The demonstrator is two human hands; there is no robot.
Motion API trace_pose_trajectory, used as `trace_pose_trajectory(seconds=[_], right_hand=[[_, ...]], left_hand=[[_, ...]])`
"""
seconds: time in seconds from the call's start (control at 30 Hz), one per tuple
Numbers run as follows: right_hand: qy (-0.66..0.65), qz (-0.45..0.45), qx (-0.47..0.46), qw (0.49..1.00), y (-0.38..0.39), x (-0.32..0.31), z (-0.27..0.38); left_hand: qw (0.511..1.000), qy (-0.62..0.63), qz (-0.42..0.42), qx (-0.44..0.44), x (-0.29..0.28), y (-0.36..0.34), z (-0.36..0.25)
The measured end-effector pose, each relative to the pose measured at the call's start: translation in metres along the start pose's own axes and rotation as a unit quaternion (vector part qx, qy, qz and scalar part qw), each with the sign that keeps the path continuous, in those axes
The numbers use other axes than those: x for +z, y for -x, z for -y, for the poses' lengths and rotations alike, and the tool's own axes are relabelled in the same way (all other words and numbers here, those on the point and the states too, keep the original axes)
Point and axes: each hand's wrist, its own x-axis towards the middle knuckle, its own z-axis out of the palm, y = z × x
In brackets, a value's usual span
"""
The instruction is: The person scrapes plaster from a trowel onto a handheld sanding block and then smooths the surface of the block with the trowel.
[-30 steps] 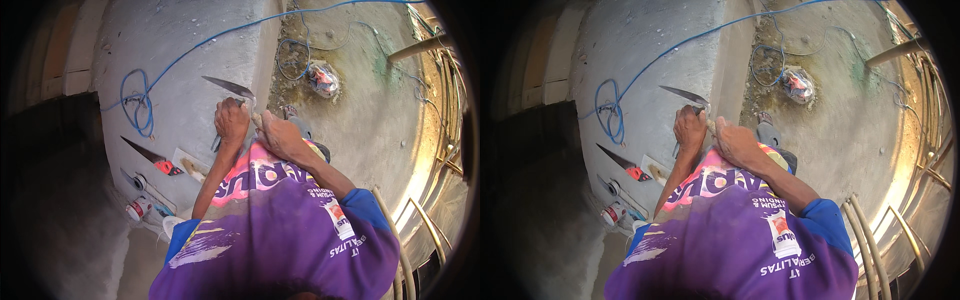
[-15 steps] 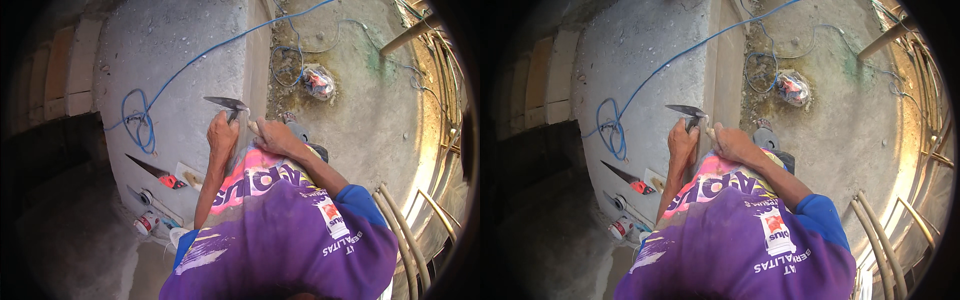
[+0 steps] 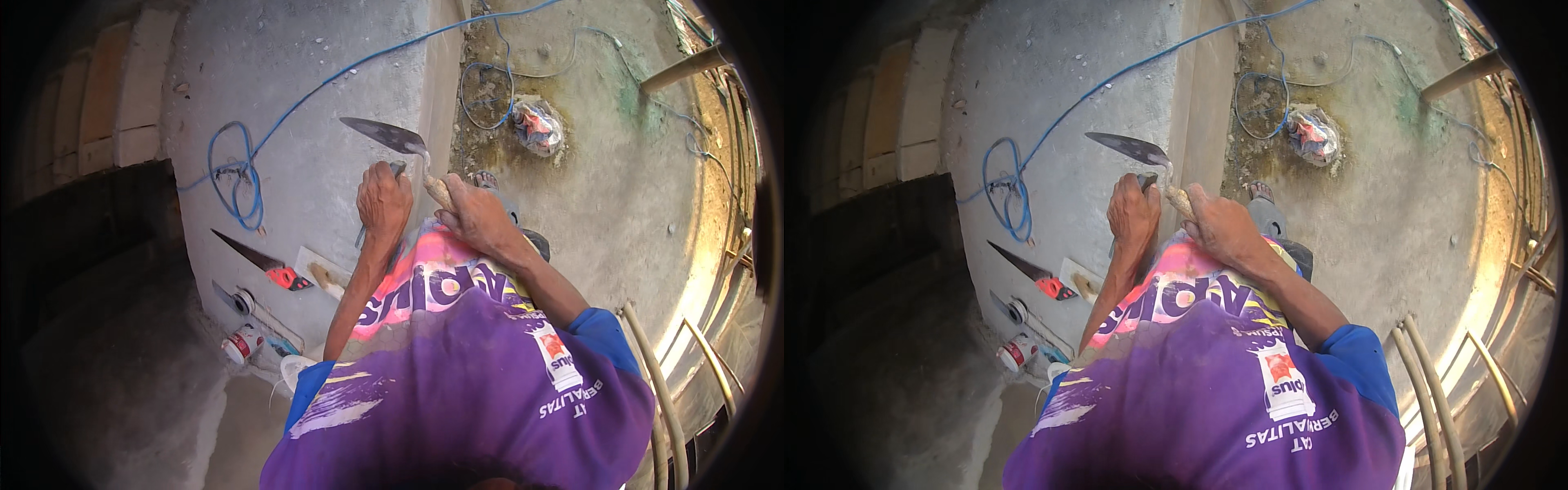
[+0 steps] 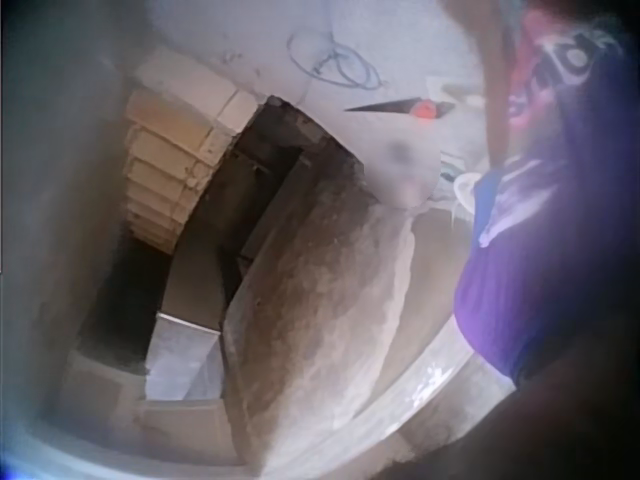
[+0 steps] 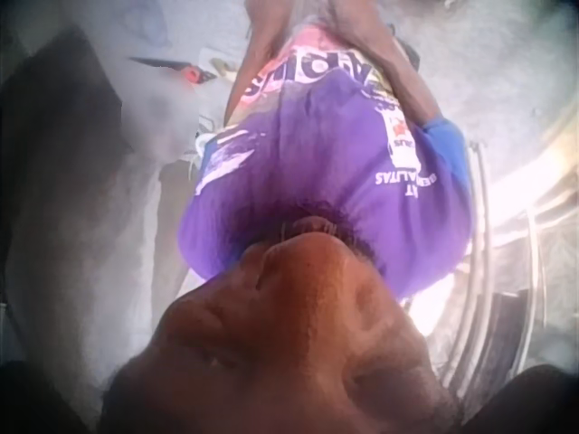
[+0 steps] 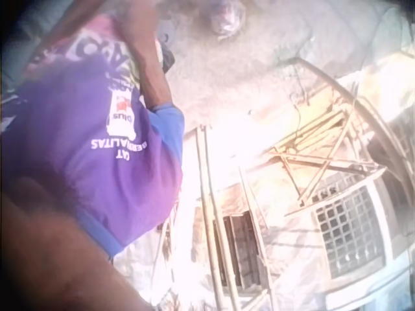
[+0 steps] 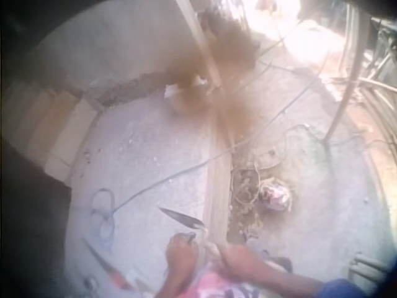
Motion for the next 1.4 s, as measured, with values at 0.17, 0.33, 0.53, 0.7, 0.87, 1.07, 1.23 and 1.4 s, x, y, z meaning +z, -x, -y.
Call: trace_pose_trajectory(seconds=[0.17, 0.33, 0.53, 0.7, 0.87, 1.07, 1.23, 1.4], right_hand=[[0.032, 0.055, 0.025, 0.998, -0.004, 0.01, -0.001], [0.044, 0.062, 0.028, 0.997, -0.01, 0.002, 0.001], [0.07, 0.087, 0.039, 0.993, -0.006, 0.012, 0.006], [0.056, 0.067, 0.027, 0.996, -0.011, 0.012, -0.001], [0.034, 0.032, 0.025, 0.999, -0.005, 0.006, 0.014], [0.052, 0.038, 0.003, 0.998, -0.006, 0.008, 0.008], [0.041, 0.006, -0.001, 0.999, -0.007, 0.005, 0.017], [0.082, 0.044, -0.008, 0.996, -0.013, 0.014, -0.002]], left_hand=[[1.0, -0.014, 0.006, -0.016, -0.001, -0.002, -0.005], [1.0, -0.02, 0.004, -0.016, 0.001, -0.002, -0.005], [0.999, -0.031, -0.013, 0.009, 0.0, -0.002, -0.007], [0.999, -0.051, 0.007, -0.004, -0.004, -0.003, -0.012], [0.998, -0.049, -0.013, 0.022, 0.002, -0.002, -0.007], [0.999, -0.048, 0.0, 0.01, -0.001, -0.002, -0.008], [0.999, -0.049, -0.007, 0.023, -0.002, -0.001, -0.009], [0.998, -0.058, 0.007, 0.022, 0.0, 0.0, -0.007]])
